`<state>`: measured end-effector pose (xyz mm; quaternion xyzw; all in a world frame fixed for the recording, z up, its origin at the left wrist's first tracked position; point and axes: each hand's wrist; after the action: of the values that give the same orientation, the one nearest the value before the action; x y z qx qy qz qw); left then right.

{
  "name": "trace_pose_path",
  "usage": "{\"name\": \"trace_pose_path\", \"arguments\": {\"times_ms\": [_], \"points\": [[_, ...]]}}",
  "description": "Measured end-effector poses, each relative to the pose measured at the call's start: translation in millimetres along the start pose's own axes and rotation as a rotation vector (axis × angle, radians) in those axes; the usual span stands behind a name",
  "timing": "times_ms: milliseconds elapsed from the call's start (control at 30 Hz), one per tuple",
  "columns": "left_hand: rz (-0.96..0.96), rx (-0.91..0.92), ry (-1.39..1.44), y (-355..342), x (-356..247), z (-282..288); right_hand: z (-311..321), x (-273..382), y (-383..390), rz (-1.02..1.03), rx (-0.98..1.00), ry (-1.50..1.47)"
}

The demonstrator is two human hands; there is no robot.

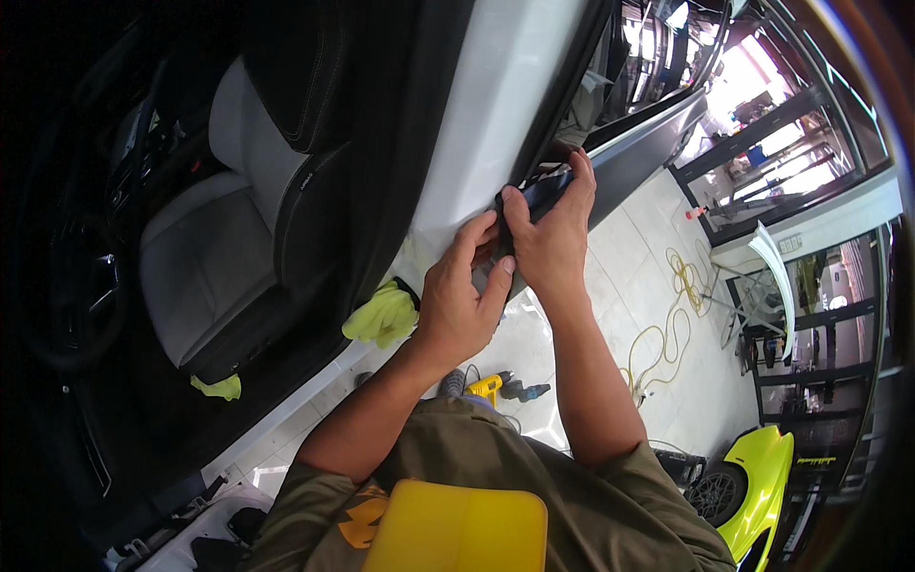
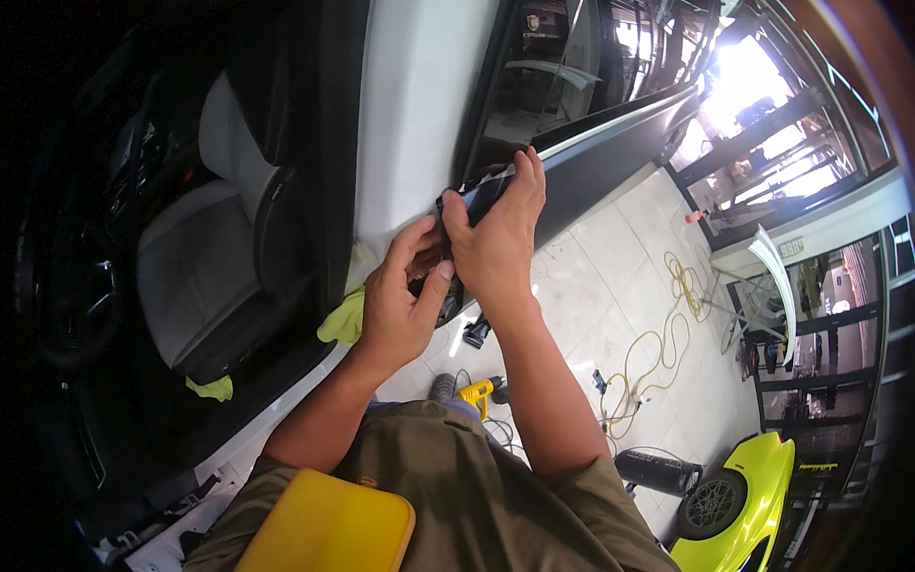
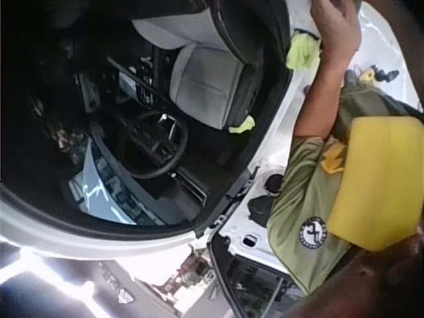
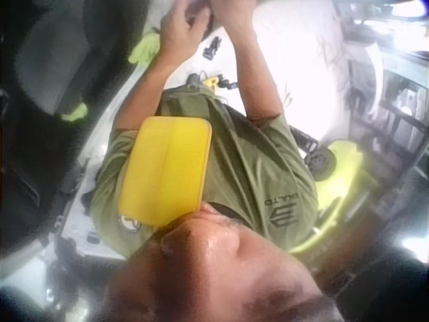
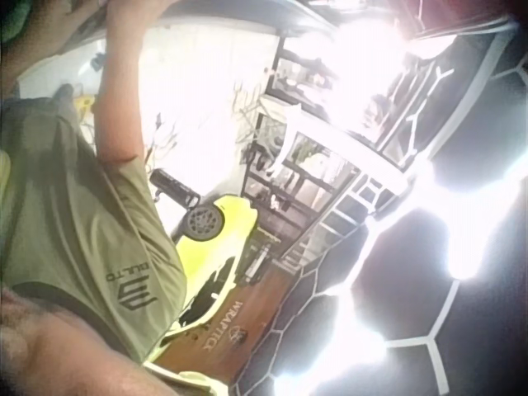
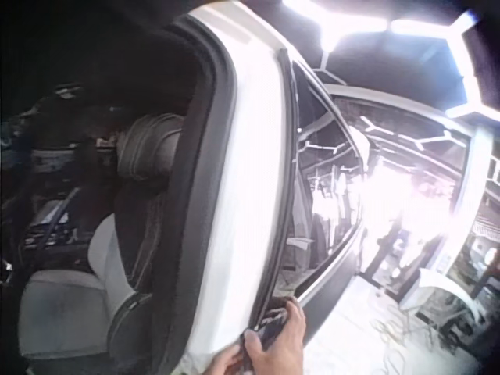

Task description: The person applies a gray vinyl wrap to the exterior of a white car door. They use a yellow squeegee to smooth the material and a yellow heat gun to warm and stretch the film around edges and curves. The person also uses a rotary tool to trim excess wrap along the door's perimeter.

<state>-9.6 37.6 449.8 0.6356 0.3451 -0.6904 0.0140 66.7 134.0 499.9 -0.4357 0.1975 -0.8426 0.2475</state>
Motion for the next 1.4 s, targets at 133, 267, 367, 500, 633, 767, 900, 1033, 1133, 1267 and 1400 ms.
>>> {"name": "trace_pose_path", "arguments": {"times_ms": [133,267,367,500,633,767,900,1033,1133,1267,1400], "points": [[-0.006,0.036,0.002,1,3,-3,43,-15,2,-0.143,0.015,-0.351],[-0.007,0.036,-0.002,3,12,0,103,59,58,0.243,0.263,-0.754],[-0.054,-0.033,0.002,5,22,10,123,112,65,0.591,0.628,-0.816],[-0.023,0.045,0.089,1,12,-3,124,130,76,0.535,0.68,-0.8],[-0.07,0.067,-0.094,-2,9,14,93,76,76,-0.042,0.184,-0.415],[-0.043,0.089,-0.032,-3,5,10,55,30,48,-0.176,-0.045,-0.099],[-0.042,0.099,-0.077,-6,7,15,35,36,38,-0.108,-0.007,0.069],[-0.045,0.117,-0.063,-8,5,18,32,41,35,-0.12,0.011,0.149],[-0.061,0.131,-0.078,-7,7,19,30,47,34,-0.152,0.019,0.171],[-0.072,0.131,-0.079,-7,9,19,27,49,31,-0.108,0.063,0.211],[-0.061,0.141,-0.041,-9,8,20,27,54,25,-0.147,0.1,0.279]]}}
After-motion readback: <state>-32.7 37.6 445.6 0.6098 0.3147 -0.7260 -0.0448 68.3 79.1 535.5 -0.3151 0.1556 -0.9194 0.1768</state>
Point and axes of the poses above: each hand's wrist, its own y-axis away from the middle knuckle, its own z-axis out of the back of the hand, x = y × z, and after that the axes turned 2 degrees about -y, right-handed
